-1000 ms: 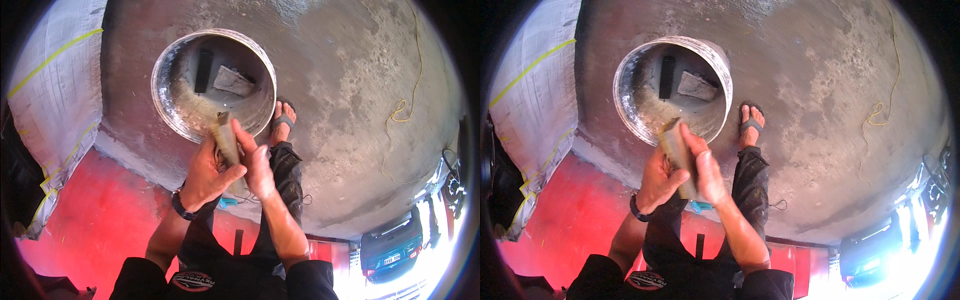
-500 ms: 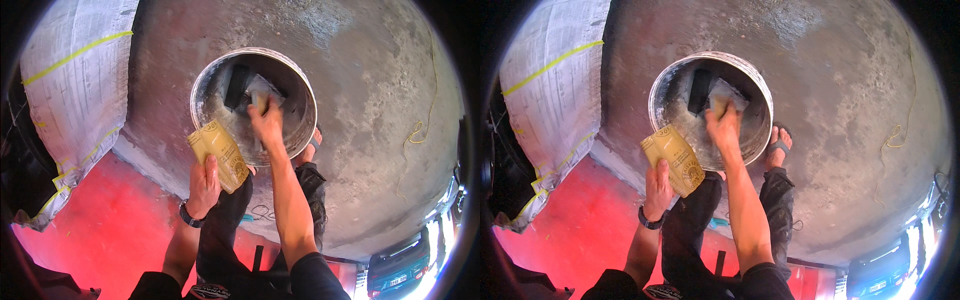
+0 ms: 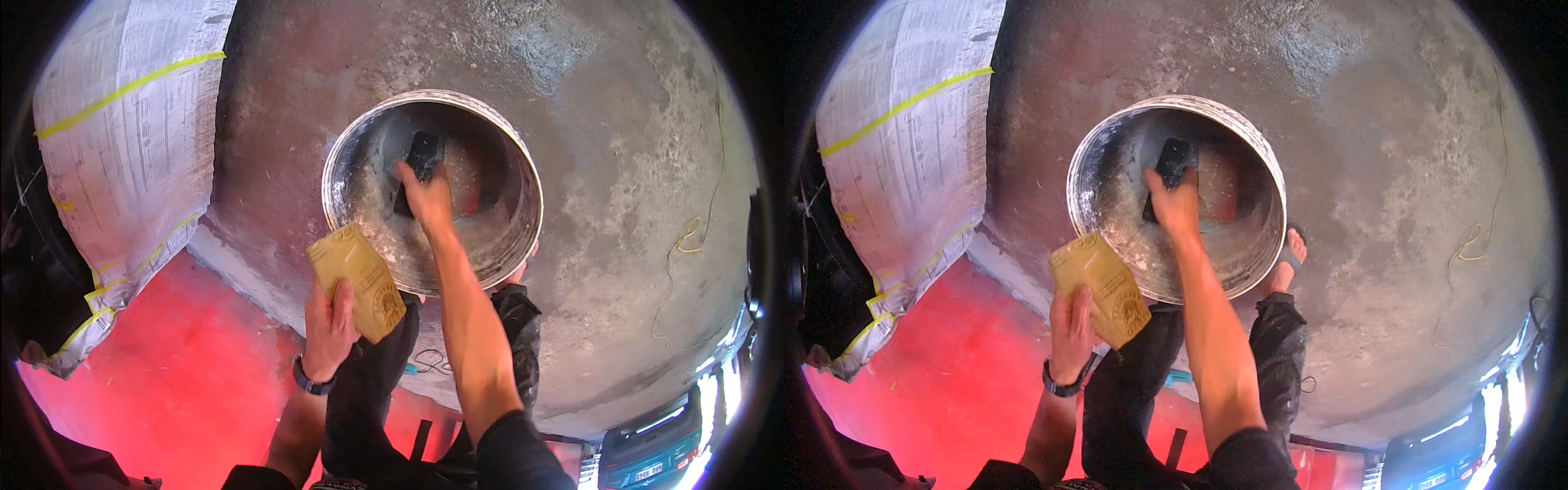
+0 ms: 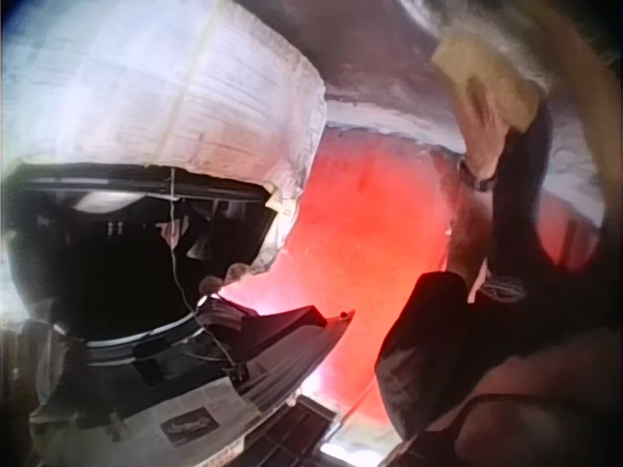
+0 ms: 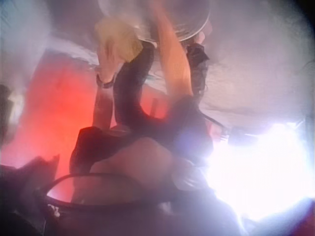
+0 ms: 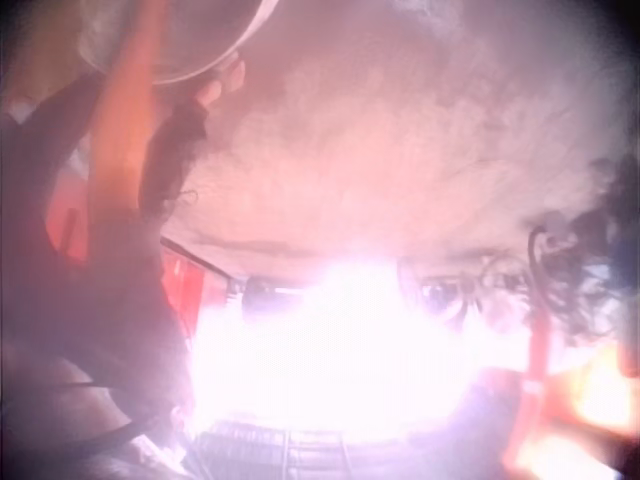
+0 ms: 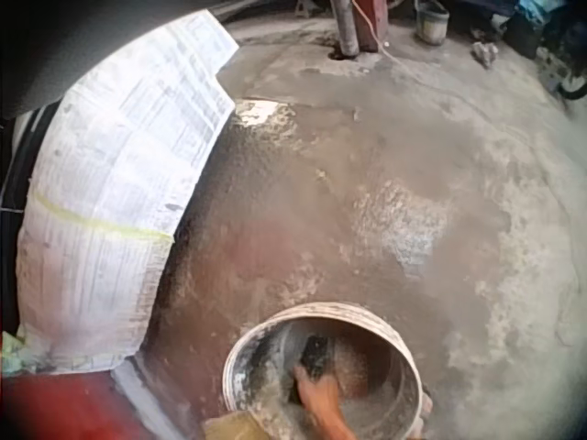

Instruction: The person sands a silver car bumper with a sanding block, dipping it in a bucket of water and wiping the surface with a cloth. The person briefly removes and puts on glasses while continuing to sand the bumper.

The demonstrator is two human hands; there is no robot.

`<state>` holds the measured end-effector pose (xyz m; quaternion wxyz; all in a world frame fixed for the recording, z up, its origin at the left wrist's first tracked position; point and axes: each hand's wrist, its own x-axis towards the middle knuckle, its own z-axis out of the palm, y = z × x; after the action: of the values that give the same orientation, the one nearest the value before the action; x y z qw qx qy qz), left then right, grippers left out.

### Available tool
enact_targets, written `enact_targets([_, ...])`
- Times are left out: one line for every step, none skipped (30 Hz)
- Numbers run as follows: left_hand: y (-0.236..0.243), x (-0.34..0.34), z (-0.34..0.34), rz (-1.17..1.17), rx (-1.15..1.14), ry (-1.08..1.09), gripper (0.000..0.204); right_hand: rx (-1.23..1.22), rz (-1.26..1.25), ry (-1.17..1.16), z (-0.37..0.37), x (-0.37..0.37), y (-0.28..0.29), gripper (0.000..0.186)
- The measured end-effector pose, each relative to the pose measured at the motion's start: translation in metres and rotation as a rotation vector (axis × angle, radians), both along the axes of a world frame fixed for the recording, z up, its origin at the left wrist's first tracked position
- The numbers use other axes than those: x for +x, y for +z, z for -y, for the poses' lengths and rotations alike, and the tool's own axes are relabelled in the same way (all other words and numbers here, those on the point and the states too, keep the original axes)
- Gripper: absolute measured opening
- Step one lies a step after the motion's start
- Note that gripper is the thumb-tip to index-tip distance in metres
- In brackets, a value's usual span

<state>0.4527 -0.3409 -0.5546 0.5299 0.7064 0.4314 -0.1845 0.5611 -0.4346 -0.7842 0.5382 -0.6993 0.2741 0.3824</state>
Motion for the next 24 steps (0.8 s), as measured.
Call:
enact_targets([-0.008,0.007,0.000,-0.008,-0.009,-0.041,0.035,0.105,0.088,-0.086,0.016,-0.004,0.033,0.079])
enact_targets([-0.016,0.011,-0.002,-0.020,0.000,-0.083,0.036,0.229,0.171,-0.174,0.029,-0.012,0.066,0.075])
enact_targets([-0.021,0.016,-0.001,-0.009,0.006,-0.128,0.037,0.257,0.137,-0.100,0.050,-0.006,0.109,0.072])
enact_targets([-0.025,0.022,0.000,0.005,0.015,-0.178,0.038,0.282,0.105,-0.033,0.069,-0.006,0.143,0.070])
enact_targets([-0.029,0.030,0.006,0.046,0.013,-0.238,0.040,0.300,0.295,-0.027,0.077,-0.018,0.155,0.070])
enact_targets([-0.030,0.036,0.009,0.081,0.021,-0.289,0.042,0.283,0.341,0.037,0.079,-0.022,0.167,0.069])
enact_targets([-0.027,0.040,0.012,0.101,-0.003,-0.291,0.045,0.262,0.390,0.097,0.078,-0.023,0.178,0.068])
enact_targets([-0.024,0.045,0.015,0.122,-0.030,-0.297,0.049,0.215,0.413,0.097,0.074,-0.025,0.182,0.068])
enact_targets([-0.021,0.048,0.018,0.140,-0.057,-0.304,0.053,0.168,0.435,0.095,0.071,-0.026,0.185,0.067])
enact_targets([-0.024,0.046,0.018,0.201,-0.050,-0.350,0.054,0.169,0.333,0.061,0.071,-0.025,0.190,0.065])
enact_targets([-0.023,0.043,0.018,0.153,-0.093,-0.349,0.054,0.179,0.304,0.039,0.074,-0.025,0.189,0.066])
enact_targets([-0.021,0.041,0.017,0.103,-0.136,-0.348,0.055,0.191,0.274,0.018,0.076,-0.027,0.186,0.066])
enact_targets([-0.019,0.039,0.017,0.052,-0.177,-0.342,0.055,0.204,0.242,0.000,0.077,-0.030,0.182,0.067])
enact_targets([-0.015,0.044,0.020,0.065,-0.133,-0.385,0.056,0.220,0.225,-0.019,0.080,-0.036,0.177,0.067])
enact_targets([-0.010,0.054,0.023,0.077,-0.090,-0.427,0.057,0.235,0.208,-0.037,0.083,-0.044,0.170,0.067])
enact_targets([-0.008,0.060,0.026,0.089,-0.043,-0.468,0.058,0.259,0.158,-0.061,0.085,-0.044,0.172,0.067])
enact_targets([-0.009,0.063,0.028,0.086,-0.003,-0.527,0.059,0.281,0.108,-0.086,0.086,-0.040,0.174,0.067])
enact_targets([-0.011,0.065,0.031,0.084,0.038,-0.586,0.060,0.307,0.027,-0.116,0.089,-0.034,0.180,0.067])
enact_targets([-0.012,0.066,0.034,0.083,0.075,-0.644,0.061,0.330,-0.053,-0.146,0.092,-0.028,0.185,0.067])
enact_targets([-0.014,0.065,0.036,0.085,0.065,-0.642,0.063,0.331,-0.032,-0.147,0.092,-0.029,0.182,0.065])
enact_targets([-0.018,0.063,0.037,0.086,0.054,-0.640,0.065,0.332,-0.011,-0.147,0.092,-0.032,0.176,0.064])
enact_targets([-0.019,0.062,0.038,0.066,-0.033,-0.558,0.068,0.336,0.012,-0.150,0.092,-0.034,0.169,0.063])
enact_targets([-0.021,0.062,0.038,0.047,-0.115,-0.472,0.072,0.419,-0.024,-0.252,0.092,-0.035,0.162,0.061])
enact_targets([-0.021,0.063,0.038,0.006,-0.273,-0.300,0.077,0.503,-0.061,-0.354,0.094,-0.036,0.154,0.060])
